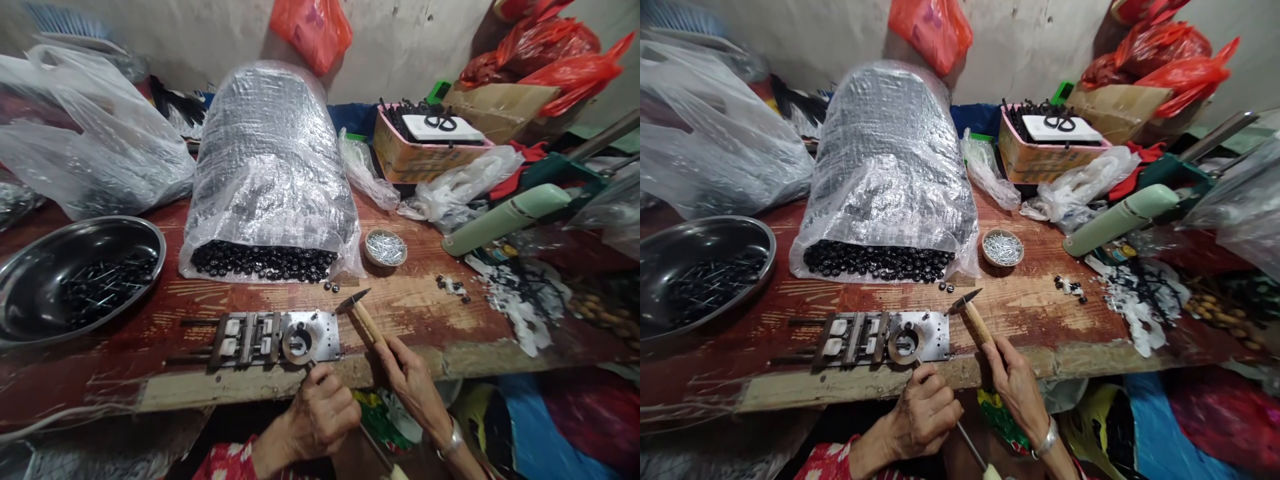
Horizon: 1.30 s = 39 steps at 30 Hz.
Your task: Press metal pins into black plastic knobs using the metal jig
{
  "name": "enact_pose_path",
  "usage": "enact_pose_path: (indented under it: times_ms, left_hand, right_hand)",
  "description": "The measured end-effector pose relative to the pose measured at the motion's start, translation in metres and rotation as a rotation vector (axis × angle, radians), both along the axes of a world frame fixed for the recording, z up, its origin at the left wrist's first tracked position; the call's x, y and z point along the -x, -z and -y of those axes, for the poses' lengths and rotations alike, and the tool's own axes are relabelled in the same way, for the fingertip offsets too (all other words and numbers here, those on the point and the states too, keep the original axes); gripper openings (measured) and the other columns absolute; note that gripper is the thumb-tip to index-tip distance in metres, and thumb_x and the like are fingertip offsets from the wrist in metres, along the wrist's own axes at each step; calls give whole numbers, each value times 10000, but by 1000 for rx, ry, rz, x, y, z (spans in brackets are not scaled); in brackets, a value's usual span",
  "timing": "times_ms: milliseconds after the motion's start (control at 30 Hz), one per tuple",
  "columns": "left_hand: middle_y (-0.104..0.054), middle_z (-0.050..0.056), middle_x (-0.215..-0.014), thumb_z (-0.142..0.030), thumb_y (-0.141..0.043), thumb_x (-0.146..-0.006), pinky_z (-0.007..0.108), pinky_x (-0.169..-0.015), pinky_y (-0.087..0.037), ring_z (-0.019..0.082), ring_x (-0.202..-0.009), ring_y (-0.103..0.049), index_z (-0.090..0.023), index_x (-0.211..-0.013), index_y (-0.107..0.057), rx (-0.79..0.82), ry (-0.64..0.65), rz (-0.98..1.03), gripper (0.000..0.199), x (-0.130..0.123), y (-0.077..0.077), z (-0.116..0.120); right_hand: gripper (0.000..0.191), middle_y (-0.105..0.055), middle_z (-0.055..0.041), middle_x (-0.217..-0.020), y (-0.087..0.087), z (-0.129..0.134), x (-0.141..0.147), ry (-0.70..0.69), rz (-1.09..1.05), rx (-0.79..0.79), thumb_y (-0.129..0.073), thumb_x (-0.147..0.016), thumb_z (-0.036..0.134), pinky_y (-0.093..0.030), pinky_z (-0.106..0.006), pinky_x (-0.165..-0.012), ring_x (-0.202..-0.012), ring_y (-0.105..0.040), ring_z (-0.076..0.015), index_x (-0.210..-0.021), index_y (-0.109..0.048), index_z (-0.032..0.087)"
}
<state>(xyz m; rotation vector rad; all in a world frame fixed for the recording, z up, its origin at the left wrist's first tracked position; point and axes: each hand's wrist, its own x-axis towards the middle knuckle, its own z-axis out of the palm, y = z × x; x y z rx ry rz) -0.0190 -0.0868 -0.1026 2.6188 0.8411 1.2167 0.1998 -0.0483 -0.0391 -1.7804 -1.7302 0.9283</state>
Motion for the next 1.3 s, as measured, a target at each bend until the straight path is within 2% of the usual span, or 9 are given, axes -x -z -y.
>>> enact_pose_path:
  times_ms: [167,400,533,633,700,900,1033,1200,1300]
  left_hand:
    - [-549,-8,-701,-166,-468,-887,436,-1030,-341,176,-747,-490,-196,-957,-614,-10,-10,3,165,0,-3,-1]
    - [-549,-6,-694,-152,-469,-885,444,-1040,-338,179,-752,-489,-189,-960,-628,-19,2,21,180,1,-3,-2]
    - [-554,-11,-704,-167,-505,-873,433,-1038,-342,176,-756,-499,-202,-970,-619,-12,0,5,154,1,-1,-1]
    - [-550,-13,-697,-150,-495,-865,430,-1024,-344,172,-741,-492,-196,-967,-615,-20,-11,18,163,0,-3,-2]
    - [-555,-9,-698,-137,-481,-863,434,-1022,-341,172,-737,-489,-188,-965,-617,-27,-13,29,177,-1,-5,-2]
    - [-544,-13,-697,-168,-489,-866,441,-1018,-343,180,-731,-498,-193,-975,-616,-27,3,1,169,0,-4,-2]
    - [-545,-11,-693,-165,-479,-858,440,-1026,-341,181,-722,-493,-200,-974,-616,-16,-7,-4,183,0,-1,-1]
    - [-550,-9,-693,-156,-474,-868,433,-1042,-338,176,-739,-498,-199,-964,-624,-14,-6,17,183,-1,-3,-2]
    - [-555,-8,-696,-149,-475,-871,438,-1043,-338,178,-746,-500,-195,-962,-626,-21,-5,27,182,-1,-3,-2]
  right_hand:
    - [353,-702,-6,-820,-3,9,0,39,35,-157,-477,-1037,466,-477,-221,-617,-651,-616,-138,-1161,-662,193]
    - [263,-766,-57,-945,-24,25,8,49,199,-454,-495,-1040,319,-523,-233,-651,-719,-718,-165,-1235,-633,207]
    - [248,-763,-61,-862,-17,23,16,-48,318,-558,-460,-1052,292,-489,-241,-586,-624,-705,-163,-1180,-641,183]
    - [283,-704,-21,-712,-8,17,20,-205,517,-483,-409,-1070,309,-363,-266,-463,-506,-651,-157,-955,-646,207]
    - [298,-684,-9,-690,-5,14,22,-237,561,-420,-405,-1074,326,-334,-274,-453,-495,-644,-157,-914,-632,216]
    - [272,-786,-81,-927,-16,17,17,-79,354,-503,-446,-1065,328,-502,-237,-608,-707,-750,-180,-1204,-632,187]
    - [268,-788,-83,-948,-22,21,15,41,306,-571,-485,-1050,301,-511,-232,-613,-671,-734,-161,-1254,-616,186]
    - [313,-696,-11,-652,-8,17,20,-158,516,-498,-403,-1073,349,-336,-269,-447,-469,-635,-152,-924,-644,219]
    - [321,-690,-3,-654,-2,15,22,-186,555,-437,-400,-1077,369,-325,-273,-452,-480,-642,-153,-929,-644,222]
